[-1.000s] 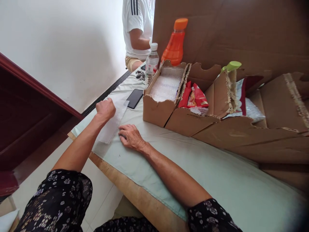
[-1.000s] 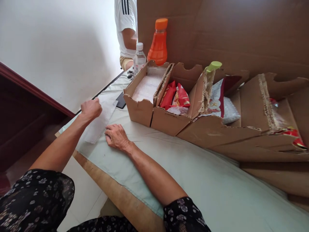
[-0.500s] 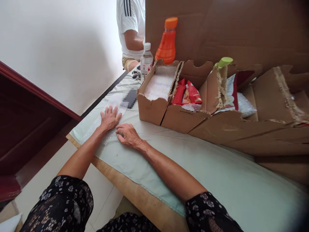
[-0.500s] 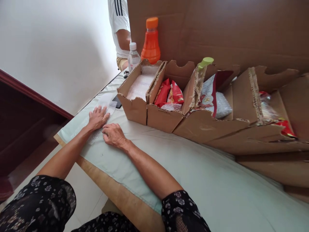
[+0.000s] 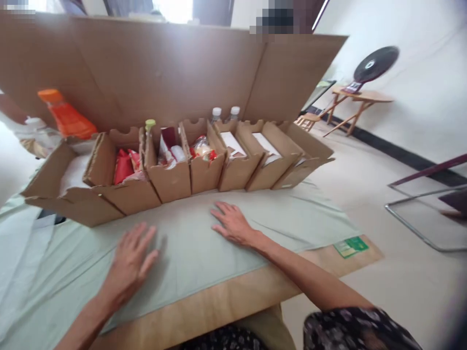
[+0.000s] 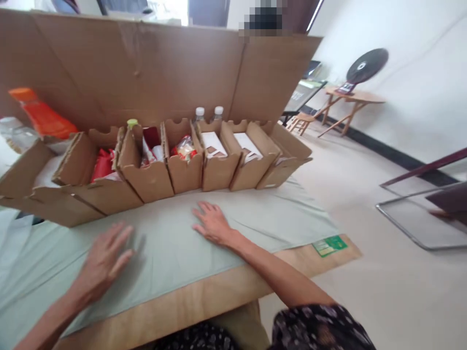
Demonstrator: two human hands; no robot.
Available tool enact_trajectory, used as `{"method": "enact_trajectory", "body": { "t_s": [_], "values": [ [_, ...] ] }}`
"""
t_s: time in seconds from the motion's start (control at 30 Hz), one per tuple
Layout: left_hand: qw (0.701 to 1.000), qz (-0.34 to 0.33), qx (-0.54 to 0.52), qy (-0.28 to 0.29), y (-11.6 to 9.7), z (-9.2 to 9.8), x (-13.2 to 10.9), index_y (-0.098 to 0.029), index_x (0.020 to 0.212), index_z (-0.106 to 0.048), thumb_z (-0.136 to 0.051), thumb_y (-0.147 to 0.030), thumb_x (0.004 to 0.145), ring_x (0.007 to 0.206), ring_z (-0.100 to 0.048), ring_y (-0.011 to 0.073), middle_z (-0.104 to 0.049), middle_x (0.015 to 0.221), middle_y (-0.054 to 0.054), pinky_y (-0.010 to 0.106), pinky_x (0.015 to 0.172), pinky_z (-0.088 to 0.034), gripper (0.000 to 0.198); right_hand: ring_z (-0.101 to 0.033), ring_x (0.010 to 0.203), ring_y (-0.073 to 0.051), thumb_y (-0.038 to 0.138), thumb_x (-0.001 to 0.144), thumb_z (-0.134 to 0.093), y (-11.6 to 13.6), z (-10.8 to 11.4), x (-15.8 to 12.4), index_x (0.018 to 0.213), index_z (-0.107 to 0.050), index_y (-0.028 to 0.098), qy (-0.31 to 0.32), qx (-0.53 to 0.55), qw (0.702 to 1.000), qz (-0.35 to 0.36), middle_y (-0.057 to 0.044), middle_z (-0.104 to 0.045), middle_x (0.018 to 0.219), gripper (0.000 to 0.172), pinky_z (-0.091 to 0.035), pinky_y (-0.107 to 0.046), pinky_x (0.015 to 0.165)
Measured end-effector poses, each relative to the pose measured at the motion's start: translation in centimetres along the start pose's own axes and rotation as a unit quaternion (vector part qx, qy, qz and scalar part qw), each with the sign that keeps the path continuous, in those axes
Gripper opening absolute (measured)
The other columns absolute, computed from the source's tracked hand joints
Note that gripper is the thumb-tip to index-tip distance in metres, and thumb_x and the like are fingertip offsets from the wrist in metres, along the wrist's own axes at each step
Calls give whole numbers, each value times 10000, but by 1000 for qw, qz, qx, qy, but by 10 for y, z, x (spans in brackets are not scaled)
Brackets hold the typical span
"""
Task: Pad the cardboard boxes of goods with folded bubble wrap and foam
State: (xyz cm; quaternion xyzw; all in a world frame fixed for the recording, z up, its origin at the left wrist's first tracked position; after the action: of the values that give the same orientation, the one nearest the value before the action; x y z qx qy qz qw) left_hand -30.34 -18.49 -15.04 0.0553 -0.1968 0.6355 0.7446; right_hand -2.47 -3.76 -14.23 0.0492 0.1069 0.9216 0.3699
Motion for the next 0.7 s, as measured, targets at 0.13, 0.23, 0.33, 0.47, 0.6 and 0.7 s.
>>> {"method": "enact_trajectory", "body": {
  "t_s": [0.13, 0.23, 0.33, 0.47, 0.6, 0.7],
  "values": [
    [990, -112, -24, 81, -103, -50, 47, -247, 1523, -493, -444, -378, 1043, 1465, -473, 326, -531, 1566, 135, 584, 1170, -418, 500, -496, 1434, -330, 291, 990, -565, -88, 7, -104, 1433, -604, 164, -41, -8, 996, -85, -190, -525, 1552, 462, -450, -537, 1121],
    [983, -146, -31, 104, -149, -71, 80, -231, 1541, -479, -466, -405, 1038, 1487, -445, 331, -476, 1606, 152, 556, 1178, -416, 533, -620, 1312, -312, 270, 974, -554, -111, 17, -170, 1253, -726, 213, -74, 21, 993, -87, -146, -649, 1432, 333, -514, -529, 1062],
    [971, -207, -29, 115, -189, -90, 93, -246, 1558, -462, -511, -488, 1013, 1504, -417, 354, -431, 1634, 163, 569, 1193, -380, 599, -732, 1105, -264, 279, 981, -527, -131, 59, -207, 988, -782, 282, -135, 67, 983, -102, -87, -779, 1186, 255, -572, -473, 986],
    [948, -301, -5, 107, -221, -99, 75, -287, 1609, -367, -520, -583, 989, 1560, -314, 353, -355, 1681, 124, 592, 1276, -172, 704, -733, 1086, -259, 343, 965, -546, -179, 164, -208, 1028, -767, 314, -288, 67, 939, -178, -69, -787, 1142, 232, -562, -458, 1016],
    [940, -332, 24, 73, -225, -87, 60, -246, 1611, -374, -514, -587, 989, 1577, -278, 336, -345, 1686, 125, 516, 1309, -52, 723, -707, 1114, -267, 313, 948, -494, -228, 251, -148, 1065, -779, 226, -327, 21, 922, -205, -92, -768, 1200, 320, -549, -410, 968],
    [938, -342, 30, 50, -226, -79, 60, -226, 1592, -415, -495, -574, 995, 1566, -304, 338, -391, 1662, 136, 509, 1311, -73, 695, -710, 1045, -245, 235, 905, -499, -254, 276, -84, 1058, -798, 178, -198, -20, 958, -209, -72, -785, 1129, 341, -522, -339, 906]
  ]
}}
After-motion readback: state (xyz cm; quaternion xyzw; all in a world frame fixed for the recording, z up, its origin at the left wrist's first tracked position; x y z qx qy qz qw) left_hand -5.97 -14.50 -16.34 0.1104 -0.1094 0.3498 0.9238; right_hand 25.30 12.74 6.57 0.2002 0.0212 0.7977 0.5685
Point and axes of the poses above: each hand's wrist, its own x-axis towards the middle knuckle, its own z-axis out of the back of the hand, y = z × x, the point moved 7 cm from there along x, towards the middle knuckle
